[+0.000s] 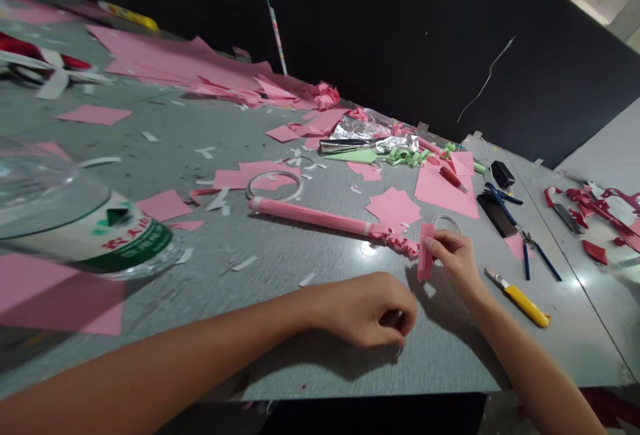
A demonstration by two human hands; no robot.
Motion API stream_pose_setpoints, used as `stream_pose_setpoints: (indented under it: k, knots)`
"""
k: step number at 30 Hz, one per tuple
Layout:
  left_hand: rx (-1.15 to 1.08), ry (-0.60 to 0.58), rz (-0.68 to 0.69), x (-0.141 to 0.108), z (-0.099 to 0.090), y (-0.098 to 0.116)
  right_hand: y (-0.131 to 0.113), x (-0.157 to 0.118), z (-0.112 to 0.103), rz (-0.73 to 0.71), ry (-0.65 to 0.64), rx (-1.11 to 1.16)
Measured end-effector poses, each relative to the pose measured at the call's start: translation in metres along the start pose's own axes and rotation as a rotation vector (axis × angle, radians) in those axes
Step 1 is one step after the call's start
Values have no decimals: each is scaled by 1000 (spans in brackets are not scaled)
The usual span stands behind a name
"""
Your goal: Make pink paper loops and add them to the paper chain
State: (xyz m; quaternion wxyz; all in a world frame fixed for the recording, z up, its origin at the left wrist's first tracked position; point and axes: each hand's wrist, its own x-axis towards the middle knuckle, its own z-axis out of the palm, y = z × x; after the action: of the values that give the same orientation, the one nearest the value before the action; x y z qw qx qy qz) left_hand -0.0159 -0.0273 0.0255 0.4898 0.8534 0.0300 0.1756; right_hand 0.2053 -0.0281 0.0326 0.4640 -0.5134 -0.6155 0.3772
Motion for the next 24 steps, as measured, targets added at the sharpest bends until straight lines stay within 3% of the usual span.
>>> stream_pose_setpoints:
  k: [7, 9, 16, 24]
  knots:
    - [13, 586, -232, 6, -19, -2, 1, -2, -1, 23, -68, 50]
    - [-6, 685, -270, 8, -23, -5, 1, -3, 0, 25, -103, 58]
    - [7, 749, -244, 9, -18, -6, 2, -5, 4, 6, -128, 60]
    - [111, 715, -266, 5, -19, -9, 4, -4, 3, 5, -121, 50]
